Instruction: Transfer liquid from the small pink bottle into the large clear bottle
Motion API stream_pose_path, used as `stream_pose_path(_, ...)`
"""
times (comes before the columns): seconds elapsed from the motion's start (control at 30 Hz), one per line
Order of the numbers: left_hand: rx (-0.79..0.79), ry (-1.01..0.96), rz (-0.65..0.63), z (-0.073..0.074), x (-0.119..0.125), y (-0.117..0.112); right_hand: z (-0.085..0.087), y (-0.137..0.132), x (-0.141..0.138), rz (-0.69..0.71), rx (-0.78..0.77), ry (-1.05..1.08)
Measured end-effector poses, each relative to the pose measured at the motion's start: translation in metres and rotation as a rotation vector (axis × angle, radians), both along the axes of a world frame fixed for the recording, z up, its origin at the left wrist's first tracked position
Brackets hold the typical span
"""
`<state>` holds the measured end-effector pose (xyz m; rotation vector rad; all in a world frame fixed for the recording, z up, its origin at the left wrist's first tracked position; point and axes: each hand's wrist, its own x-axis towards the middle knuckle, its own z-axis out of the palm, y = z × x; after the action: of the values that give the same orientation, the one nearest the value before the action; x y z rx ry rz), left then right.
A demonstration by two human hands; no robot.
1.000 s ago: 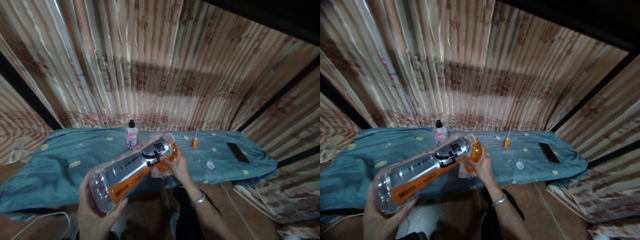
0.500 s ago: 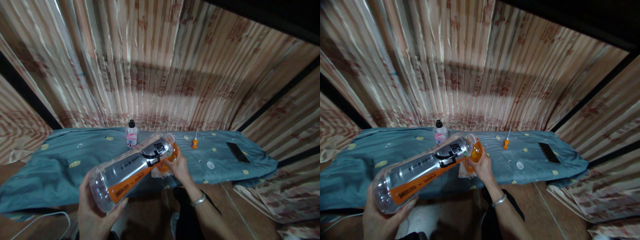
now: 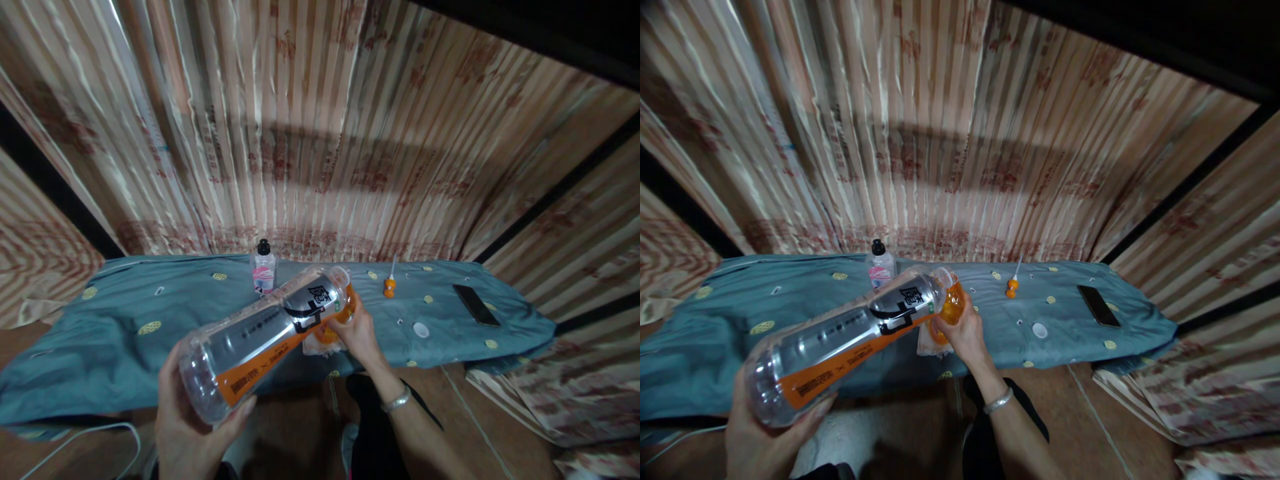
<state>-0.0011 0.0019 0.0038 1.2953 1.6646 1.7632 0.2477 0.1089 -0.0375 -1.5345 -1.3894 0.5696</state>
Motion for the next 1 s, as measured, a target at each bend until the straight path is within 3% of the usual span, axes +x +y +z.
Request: stream_pose_path(1.0,0.002,-0.010,-0.001,0.0000,0.0009,-0.0001,0.0015,-0.0008,-0.0011,-0.015,0.007,-0.009)
